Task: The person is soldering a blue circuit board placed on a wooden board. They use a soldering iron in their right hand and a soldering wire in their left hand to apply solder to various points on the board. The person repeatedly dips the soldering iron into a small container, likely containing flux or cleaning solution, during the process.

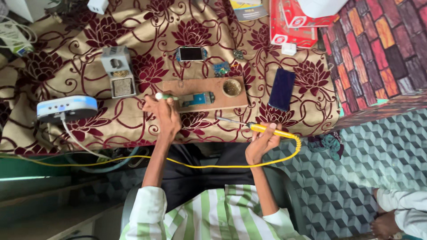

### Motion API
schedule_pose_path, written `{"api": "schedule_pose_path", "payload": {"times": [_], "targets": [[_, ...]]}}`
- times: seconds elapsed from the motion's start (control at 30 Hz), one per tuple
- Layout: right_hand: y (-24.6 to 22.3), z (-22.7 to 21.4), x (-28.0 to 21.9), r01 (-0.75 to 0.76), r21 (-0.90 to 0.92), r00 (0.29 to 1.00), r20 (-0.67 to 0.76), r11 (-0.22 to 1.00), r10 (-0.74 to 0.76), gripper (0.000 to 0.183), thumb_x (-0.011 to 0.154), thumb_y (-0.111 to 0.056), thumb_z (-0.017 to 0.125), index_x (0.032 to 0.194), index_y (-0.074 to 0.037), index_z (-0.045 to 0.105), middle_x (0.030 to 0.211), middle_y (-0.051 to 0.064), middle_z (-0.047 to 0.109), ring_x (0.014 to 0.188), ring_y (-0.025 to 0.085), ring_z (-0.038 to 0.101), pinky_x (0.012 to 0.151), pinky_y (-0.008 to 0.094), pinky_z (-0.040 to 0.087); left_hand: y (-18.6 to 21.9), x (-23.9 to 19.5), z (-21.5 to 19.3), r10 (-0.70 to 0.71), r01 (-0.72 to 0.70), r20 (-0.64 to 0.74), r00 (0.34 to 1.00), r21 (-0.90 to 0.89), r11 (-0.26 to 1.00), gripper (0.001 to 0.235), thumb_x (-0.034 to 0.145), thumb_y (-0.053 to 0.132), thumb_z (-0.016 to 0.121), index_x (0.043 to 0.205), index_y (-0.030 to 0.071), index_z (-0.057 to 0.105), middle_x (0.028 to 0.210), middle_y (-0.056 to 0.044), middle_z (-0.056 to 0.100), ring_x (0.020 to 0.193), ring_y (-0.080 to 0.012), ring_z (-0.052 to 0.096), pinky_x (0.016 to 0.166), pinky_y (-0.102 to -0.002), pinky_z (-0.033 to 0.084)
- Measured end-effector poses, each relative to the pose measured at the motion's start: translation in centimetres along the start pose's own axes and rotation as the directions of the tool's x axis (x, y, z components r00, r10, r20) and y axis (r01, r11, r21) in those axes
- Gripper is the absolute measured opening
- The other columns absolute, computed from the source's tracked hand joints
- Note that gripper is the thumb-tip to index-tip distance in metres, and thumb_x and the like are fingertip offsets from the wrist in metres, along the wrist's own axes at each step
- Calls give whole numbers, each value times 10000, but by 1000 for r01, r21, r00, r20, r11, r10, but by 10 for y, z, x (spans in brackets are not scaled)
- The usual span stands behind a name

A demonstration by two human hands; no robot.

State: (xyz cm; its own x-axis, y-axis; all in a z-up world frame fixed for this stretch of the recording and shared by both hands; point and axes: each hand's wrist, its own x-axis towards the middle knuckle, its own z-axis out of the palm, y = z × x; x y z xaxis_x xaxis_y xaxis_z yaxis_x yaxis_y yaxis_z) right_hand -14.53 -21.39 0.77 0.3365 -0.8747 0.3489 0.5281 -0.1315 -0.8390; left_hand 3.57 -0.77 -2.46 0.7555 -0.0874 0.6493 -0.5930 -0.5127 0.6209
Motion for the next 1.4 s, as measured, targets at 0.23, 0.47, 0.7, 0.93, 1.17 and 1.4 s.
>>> {"api": "schedule_pose_path", "payload": {"times": [0.23,0.47,0.7,0.93,1.17,1.4], "targets": [[10,-9,-19,-49,-31,999,-25,998,48,333,1126,-304,514,922,-40,519,688,22,489,508,94,422,475,254,318,2,11,-7,148,-144,114,982,-44,989,298,1100,243,402,965,42,576,827,-167,576,947,-351,411,909,-543,248],[17,-9,-15,-36,10,998,-42,999,37,281,1091,-299,545,984,-43,499,716,28,487,527,104,414,460,261,334,4,16,-12,190,-188,176,966,-31,982,212,1064,169,444,1001,46,605,867,-163,588,938,-341,405,887,-518,248],[29,23,15,19,-83,991,-129,996,-29,404,1110,-401,493,911,-50,494,718,47,514,526,113,463,443,250,336,-3,15,-16,268,-271,286,920,-33,962,153,1030,182,523,1025,63,619,920,-153,590,1004,-329,445,908,-475,277],[48,46,43,88,-182,996,-16,979,-92,443,1126,-423,446,873,-60,474,681,20,499,496,91,473,442,234,351,-6,19,-13,259,-267,256,931,-5,964,171,1074,169,490,1029,73,624,999,-64,673,1012,-296,446,951,-496,262],[52,61,54,166,-198,985,90,966,-150,408,1148,-304,460,861,-18,505,629,28,481,496,91,462,462,248,348,-3,22,-15,241,-233,240,941,-63,971,253,1125,200,388,1032,55,574,1021,-50,675,980,-283,427,923,-484,250],[45,72,53,148,-223,985,118,963,-124,391,1132,-288,445,872,-5,516,594,26,490,474,82,469,438,233,337,-9,16,-11,197,-196,280,939,-32,980,315,1139,228,344,1058,56,595,957,-130,558,1007,-294,430,956,-500,251]]}}
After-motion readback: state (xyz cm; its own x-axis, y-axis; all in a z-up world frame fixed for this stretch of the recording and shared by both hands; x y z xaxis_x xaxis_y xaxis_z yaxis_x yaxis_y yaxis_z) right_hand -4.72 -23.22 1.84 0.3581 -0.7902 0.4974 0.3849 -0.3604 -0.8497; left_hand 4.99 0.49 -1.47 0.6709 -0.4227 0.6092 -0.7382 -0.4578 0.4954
